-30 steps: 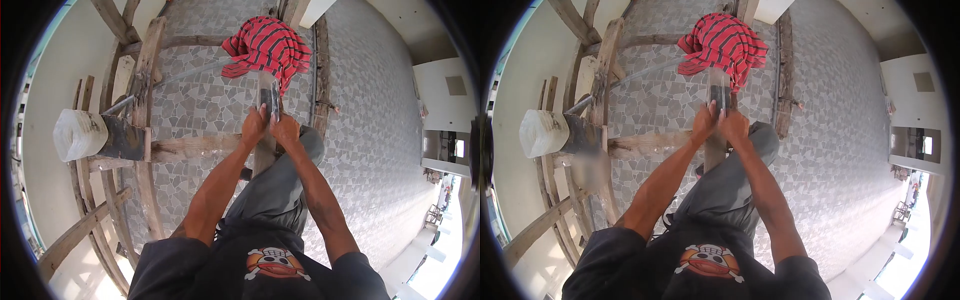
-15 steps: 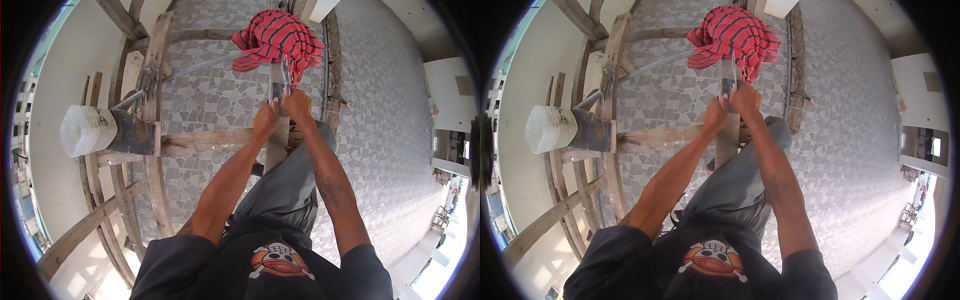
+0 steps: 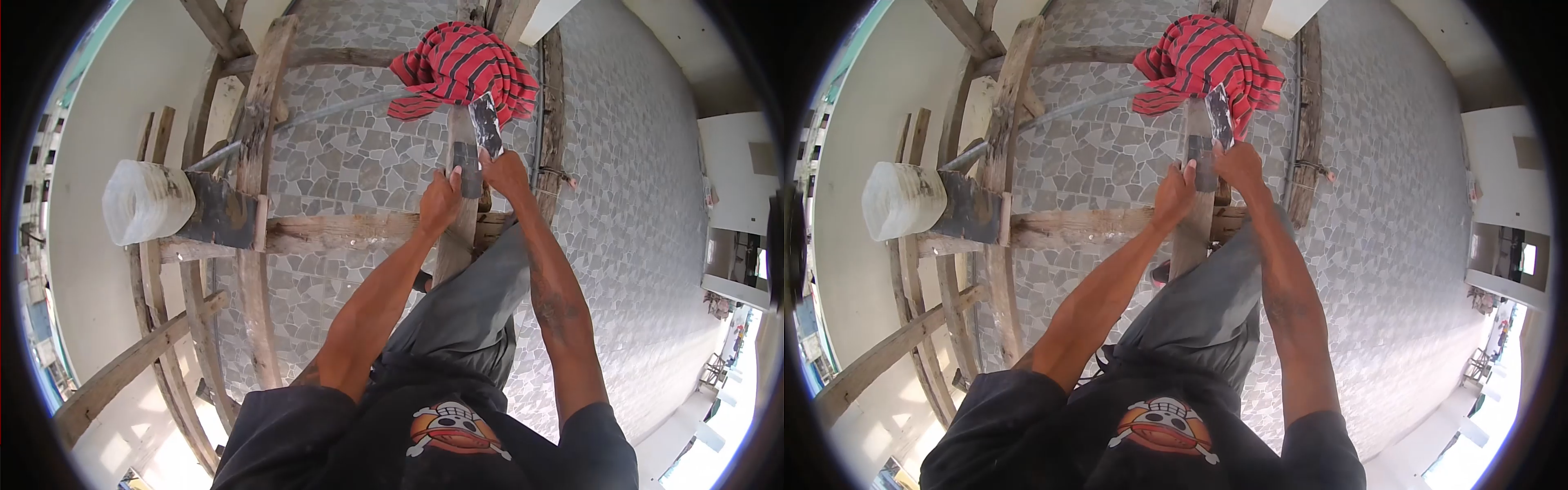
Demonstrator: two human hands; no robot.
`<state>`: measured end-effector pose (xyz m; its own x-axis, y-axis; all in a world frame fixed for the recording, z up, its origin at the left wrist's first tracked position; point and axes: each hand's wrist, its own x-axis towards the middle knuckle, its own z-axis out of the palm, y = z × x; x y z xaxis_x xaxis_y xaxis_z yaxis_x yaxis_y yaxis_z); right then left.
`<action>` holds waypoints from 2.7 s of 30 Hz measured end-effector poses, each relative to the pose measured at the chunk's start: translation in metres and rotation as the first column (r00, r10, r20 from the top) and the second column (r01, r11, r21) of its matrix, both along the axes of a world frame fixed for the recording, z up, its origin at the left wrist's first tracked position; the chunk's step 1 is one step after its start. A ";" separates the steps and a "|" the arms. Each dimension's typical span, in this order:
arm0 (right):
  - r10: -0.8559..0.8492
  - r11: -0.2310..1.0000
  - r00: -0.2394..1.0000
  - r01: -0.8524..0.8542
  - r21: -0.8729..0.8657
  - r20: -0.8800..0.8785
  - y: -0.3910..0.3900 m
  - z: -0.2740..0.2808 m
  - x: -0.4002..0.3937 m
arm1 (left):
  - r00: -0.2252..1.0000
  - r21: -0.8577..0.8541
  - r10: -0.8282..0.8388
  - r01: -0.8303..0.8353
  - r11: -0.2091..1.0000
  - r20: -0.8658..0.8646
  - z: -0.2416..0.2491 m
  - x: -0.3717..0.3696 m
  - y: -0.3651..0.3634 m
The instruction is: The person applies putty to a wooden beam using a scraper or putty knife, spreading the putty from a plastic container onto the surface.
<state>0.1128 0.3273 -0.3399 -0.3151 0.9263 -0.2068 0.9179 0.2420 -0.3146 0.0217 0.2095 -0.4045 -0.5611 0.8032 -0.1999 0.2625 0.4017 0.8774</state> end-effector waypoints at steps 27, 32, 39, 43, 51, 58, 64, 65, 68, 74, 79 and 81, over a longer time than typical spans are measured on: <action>-0.286 0.913 0.576 -0.078 -0.400 -0.766 -0.151 0.107 0.099 | 0.525 0.258 -0.309 0.170 0.951 0.793 0.148 0.004 -0.074; 0.299 0.937 0.860 -0.183 0.299 -0.413 -0.165 0.145 0.132 | 0.577 0.083 -0.212 0.242 0.967 0.789 0.180 -0.032 -0.087; 0.570 0.722 0.818 -0.454 0.523 -0.076 -0.162 0.172 0.127 | 0.556 0.056 -0.412 0.547 0.836 0.722 0.214 -0.030 -0.084; 0.424 0.881 0.725 -0.193 0.431 -0.542 -0.168 0.165 0.122 | 0.566 0.166 -0.441 0.471 0.866 0.696 0.206 -0.039 -0.082; -0.366 0.927 0.360 0.061 -0.369 -0.858 -0.187 0.156 0.132 | 0.694 0.353 -0.564 0.443 0.824 0.447 0.226 -0.008 -0.084; -0.429 0.899 0.222 0.012 -0.437 -0.876 -0.189 0.140 0.130 | 0.669 0.294 -0.558 0.476 0.829 0.491 0.225 0.008 -0.075; -0.504 0.863 0.092 0.016 -0.505 -0.859 -0.188 0.138 0.126 | 0.697 0.255 -0.520 0.456 0.853 0.494 0.214 0.011 -0.080; -0.517 0.856 0.068 0.022 -0.516 -0.854 -0.187 0.138 0.126 | 0.705 0.245 -0.513 0.453 0.857 0.491 0.212 0.011 -0.082; -0.539 0.842 0.009 -0.004 -0.539 -0.842 -0.186 0.139 0.126 | 0.725 0.181 -0.478 0.452 0.873 0.496 0.215 0.012 -0.088; -0.561 0.827 -0.078 -0.016 -0.562 -0.824 -0.185 0.137 0.124 | 0.795 0.081 -0.448 0.457 0.886 0.410 0.217 0.010 -0.097; -0.561 0.826 -0.105 -0.005 -0.564 -0.821 -0.185 0.135 0.125 | 0.804 0.111 -0.455 0.449 0.887 0.384 0.205 0.008 -0.103; -0.564 0.825 -0.106 -0.019 -0.565 -0.819 -0.185 0.134 0.126 | 0.798 0.114 -0.448 0.442 0.890 0.404 0.206 0.008 -0.104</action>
<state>0.2389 0.1426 -0.2059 -0.1896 0.9507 -0.2453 -0.4147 -0.3039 -0.8577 0.0299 0.1057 -0.1987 -0.0111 0.9485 -0.3165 0.0267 0.3167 0.9482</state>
